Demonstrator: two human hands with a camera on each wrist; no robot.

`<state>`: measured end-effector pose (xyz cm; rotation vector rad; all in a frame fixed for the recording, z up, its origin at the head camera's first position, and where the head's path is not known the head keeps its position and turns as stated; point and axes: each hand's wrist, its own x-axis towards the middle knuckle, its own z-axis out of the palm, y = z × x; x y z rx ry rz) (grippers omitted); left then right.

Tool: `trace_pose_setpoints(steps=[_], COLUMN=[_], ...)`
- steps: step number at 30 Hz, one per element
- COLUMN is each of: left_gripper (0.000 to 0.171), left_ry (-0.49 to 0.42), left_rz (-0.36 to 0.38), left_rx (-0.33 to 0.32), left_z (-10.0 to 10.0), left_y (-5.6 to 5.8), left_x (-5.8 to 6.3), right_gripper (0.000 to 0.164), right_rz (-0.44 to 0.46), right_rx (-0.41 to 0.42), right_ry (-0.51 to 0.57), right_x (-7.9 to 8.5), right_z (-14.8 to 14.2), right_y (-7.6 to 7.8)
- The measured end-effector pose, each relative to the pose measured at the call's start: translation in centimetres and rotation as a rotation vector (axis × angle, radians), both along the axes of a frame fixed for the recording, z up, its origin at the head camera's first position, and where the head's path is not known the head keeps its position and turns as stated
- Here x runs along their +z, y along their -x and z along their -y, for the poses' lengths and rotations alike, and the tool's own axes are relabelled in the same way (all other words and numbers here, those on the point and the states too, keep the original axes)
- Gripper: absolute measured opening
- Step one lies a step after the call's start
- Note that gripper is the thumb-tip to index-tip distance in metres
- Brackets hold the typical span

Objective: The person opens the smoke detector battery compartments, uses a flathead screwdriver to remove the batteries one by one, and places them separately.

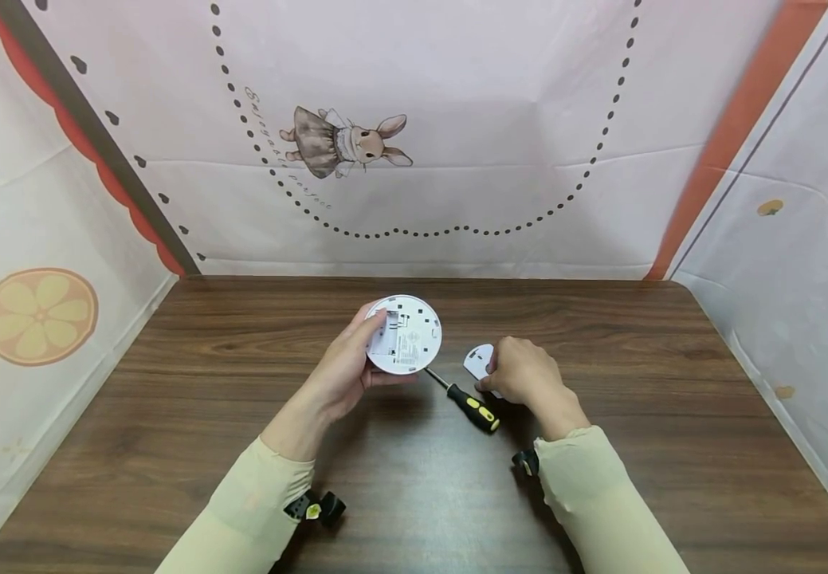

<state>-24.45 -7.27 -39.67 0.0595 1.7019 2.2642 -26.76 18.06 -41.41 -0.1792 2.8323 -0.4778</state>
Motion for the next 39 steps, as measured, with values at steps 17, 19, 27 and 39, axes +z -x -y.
trace_pose_setpoints(steps=[17,19,27,39], left_gripper=[0.038,0.038,0.039,0.065], left_ry=[0.001,0.001,-0.01,-0.077], left_rz=[0.002,0.001,0.002,0.037], left_rx=[0.004,0.003,0.002,0.019], left_z=[0.1,0.1,0.2,0.7], left_y=[0.1,0.1,0.1,0.3], left_x=[-0.2,-0.1,-0.2,0.0], right_gripper=[0.014,0.014,0.015,0.016], right_rz=[-0.1,-0.134,-0.241,-0.326], right_rx=[0.011,0.002,-0.029,-0.057], right_ry=[0.033,0.033,0.062,0.384], right_x=[1.0,1.3,2.2,4.5], right_z=[0.3,0.4,0.3,-0.9], right_y=[-0.1,-0.2,-0.6,-1.1])
